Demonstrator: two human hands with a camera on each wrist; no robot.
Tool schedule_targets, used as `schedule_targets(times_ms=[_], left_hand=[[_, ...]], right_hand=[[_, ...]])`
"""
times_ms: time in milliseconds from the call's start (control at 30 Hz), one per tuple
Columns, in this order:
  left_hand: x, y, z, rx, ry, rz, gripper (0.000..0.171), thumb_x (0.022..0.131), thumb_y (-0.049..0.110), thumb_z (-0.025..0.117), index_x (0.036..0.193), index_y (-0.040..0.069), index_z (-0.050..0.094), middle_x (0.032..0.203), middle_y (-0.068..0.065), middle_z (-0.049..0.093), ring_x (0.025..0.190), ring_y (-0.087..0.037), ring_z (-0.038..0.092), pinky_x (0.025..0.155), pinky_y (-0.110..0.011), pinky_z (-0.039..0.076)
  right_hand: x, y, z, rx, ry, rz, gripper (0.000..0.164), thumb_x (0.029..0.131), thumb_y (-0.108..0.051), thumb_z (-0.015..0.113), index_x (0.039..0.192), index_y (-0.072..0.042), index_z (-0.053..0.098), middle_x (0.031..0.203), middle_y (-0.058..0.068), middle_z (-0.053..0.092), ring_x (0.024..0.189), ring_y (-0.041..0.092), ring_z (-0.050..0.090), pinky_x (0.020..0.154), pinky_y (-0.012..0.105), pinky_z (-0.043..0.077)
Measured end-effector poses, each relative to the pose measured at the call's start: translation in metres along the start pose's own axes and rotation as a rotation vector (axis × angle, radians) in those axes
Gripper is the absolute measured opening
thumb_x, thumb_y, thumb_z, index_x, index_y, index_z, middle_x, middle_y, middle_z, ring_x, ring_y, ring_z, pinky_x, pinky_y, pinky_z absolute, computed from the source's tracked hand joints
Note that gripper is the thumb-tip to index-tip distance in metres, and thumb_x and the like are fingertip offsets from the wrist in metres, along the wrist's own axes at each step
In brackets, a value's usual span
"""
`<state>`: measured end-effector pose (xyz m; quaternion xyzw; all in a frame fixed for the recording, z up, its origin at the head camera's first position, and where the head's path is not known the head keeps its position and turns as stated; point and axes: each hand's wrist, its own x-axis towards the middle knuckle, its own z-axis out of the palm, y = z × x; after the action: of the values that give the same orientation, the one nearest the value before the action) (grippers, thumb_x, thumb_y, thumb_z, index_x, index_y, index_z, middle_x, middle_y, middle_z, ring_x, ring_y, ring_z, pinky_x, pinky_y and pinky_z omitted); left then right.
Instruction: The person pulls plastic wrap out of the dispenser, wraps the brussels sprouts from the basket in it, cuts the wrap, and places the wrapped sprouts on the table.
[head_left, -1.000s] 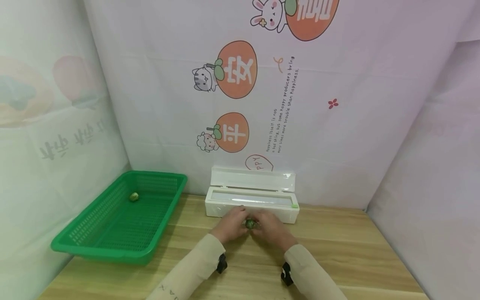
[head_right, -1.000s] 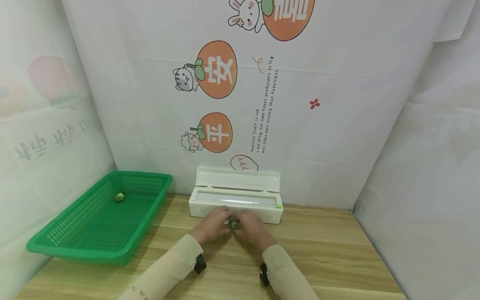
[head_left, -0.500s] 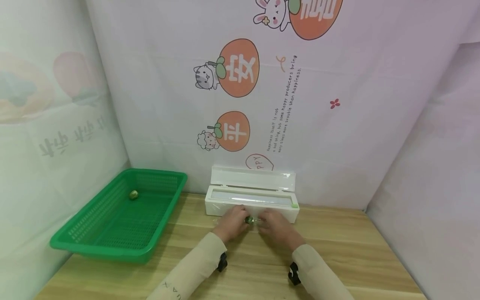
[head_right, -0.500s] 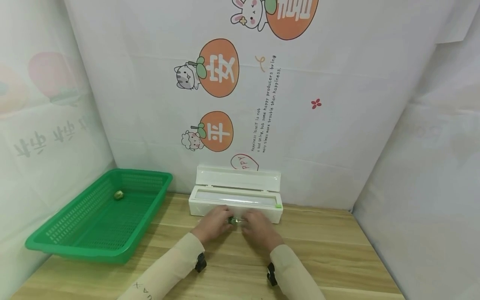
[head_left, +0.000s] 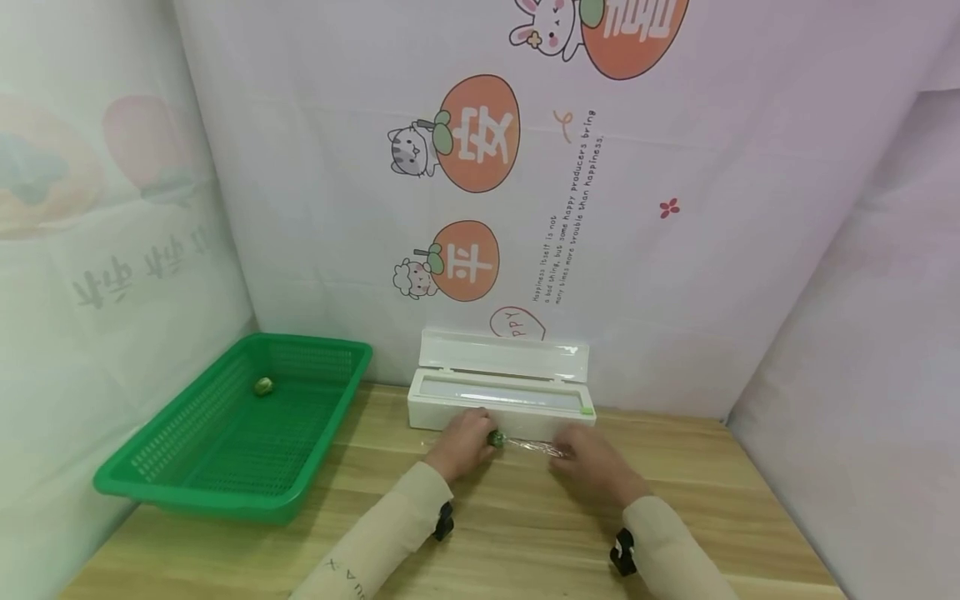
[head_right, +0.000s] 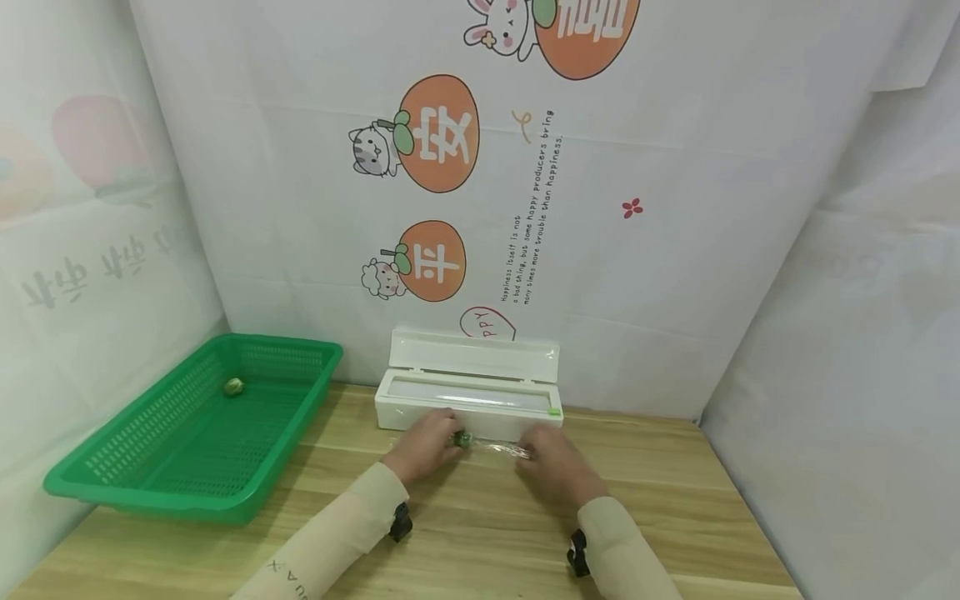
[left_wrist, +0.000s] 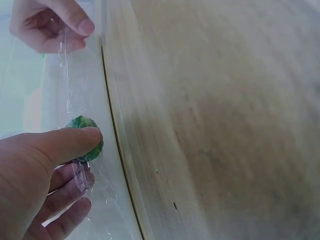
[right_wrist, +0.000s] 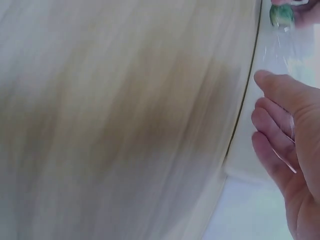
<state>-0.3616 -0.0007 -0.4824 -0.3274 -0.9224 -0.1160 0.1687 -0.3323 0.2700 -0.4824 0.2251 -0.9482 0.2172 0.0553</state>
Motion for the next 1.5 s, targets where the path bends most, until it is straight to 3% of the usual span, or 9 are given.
schedule_targets(times_ms=[133,267,433,567,700,867,967,1200,1500], left_hand=[[0.001,-0.001,0.001,0.005,-0.001,0.001,0.018,0.087,0.023,0.088,0.094,0.011,0.076,0.097,-0.001,0.072,0.091,-0.017,0.068,0.084,-0.031,0.059],[0.002,-0.001,0.002,0.025,-0.006,0.006,0.018,0.087,0.023,0.089,0.093,0.012,0.076,0.096,-0.001,0.072,0.091,-0.017,0.069,0.085,-0.031,0.059],[0.003,0.0,0.003,0.022,-0.006,-0.002,0.017,0.087,0.022,0.088,0.093,0.011,0.076,0.096,-0.001,0.071,0.091,-0.017,0.068,0.085,-0.03,0.058],[0.003,0.002,0.002,0.013,-0.005,-0.008,0.016,0.087,0.021,0.088,0.093,0.011,0.077,0.096,-0.001,0.072,0.091,-0.017,0.068,0.086,-0.031,0.058],[0.004,0.003,0.002,0.016,-0.003,-0.005,0.016,0.086,0.021,0.089,0.091,0.012,0.076,0.095,0.0,0.071,0.09,-0.017,0.068,0.085,-0.031,0.059],[0.006,0.003,0.003,0.023,0.015,-0.005,0.016,0.084,0.02,0.09,0.088,0.012,0.076,0.092,-0.001,0.072,0.088,-0.017,0.068,0.084,-0.031,0.059],[0.006,0.003,0.003,0.018,0.032,-0.008,0.016,0.083,0.019,0.09,0.087,0.012,0.077,0.089,-0.001,0.072,0.084,-0.017,0.068,0.081,-0.031,0.059],[0.006,0.003,0.005,0.021,0.049,-0.028,0.015,0.084,0.021,0.089,0.085,0.012,0.078,0.087,-0.002,0.072,0.082,-0.018,0.069,0.077,-0.031,0.059],[0.007,0.005,0.006,0.096,0.054,-0.029,0.014,0.083,0.017,0.09,0.085,0.011,0.078,0.089,-0.002,0.074,0.085,-0.019,0.071,0.08,-0.032,0.06]], right_hand=[[-0.009,0.006,-0.009,0.111,-0.066,0.039,0.012,0.094,-0.016,0.077,0.087,-0.02,0.069,0.085,-0.007,0.065,0.079,0.009,0.059,0.07,0.026,0.053],[-0.012,0.013,-0.015,0.17,-0.107,0.021,0.006,0.095,-0.018,0.077,0.09,-0.018,0.075,0.084,-0.007,0.07,0.076,0.005,0.061,0.068,0.023,0.054],[-0.012,0.022,-0.017,0.145,-0.08,-0.033,0.009,0.096,-0.015,0.077,0.086,-0.014,0.076,0.078,-0.008,0.069,0.072,-0.001,0.054,0.066,0.02,0.049],[-0.012,0.026,-0.015,0.113,-0.065,-0.018,0.013,0.095,-0.011,0.076,0.083,-0.014,0.074,0.077,-0.008,0.069,0.071,-0.001,0.053,0.066,0.021,0.049],[-0.013,0.024,-0.011,0.076,-0.053,0.067,0.016,0.095,-0.013,0.077,0.08,-0.014,0.072,0.075,-0.008,0.067,0.069,0.003,0.054,0.064,0.022,0.049],[-0.013,0.018,-0.011,0.098,-0.032,0.22,0.031,0.092,-0.016,0.08,0.067,-0.01,0.061,0.063,-0.004,0.056,0.059,0.01,0.047,0.053,0.023,0.039],[-0.013,0.016,-0.012,0.113,-0.029,0.258,0.034,0.091,-0.018,0.082,0.066,-0.01,0.059,0.063,-0.003,0.055,0.059,0.011,0.047,0.053,0.024,0.038],[-0.014,0.018,-0.011,0.115,-0.073,0.216,0.03,0.093,-0.018,0.079,0.07,-0.011,0.06,0.065,-0.004,0.055,0.061,0.011,0.048,0.053,0.023,0.04],[-0.016,0.012,-0.012,0.096,-0.086,0.231,0.031,0.095,-0.016,0.076,0.069,-0.012,0.059,0.064,-0.005,0.052,0.06,0.01,0.046,0.052,0.022,0.037]])
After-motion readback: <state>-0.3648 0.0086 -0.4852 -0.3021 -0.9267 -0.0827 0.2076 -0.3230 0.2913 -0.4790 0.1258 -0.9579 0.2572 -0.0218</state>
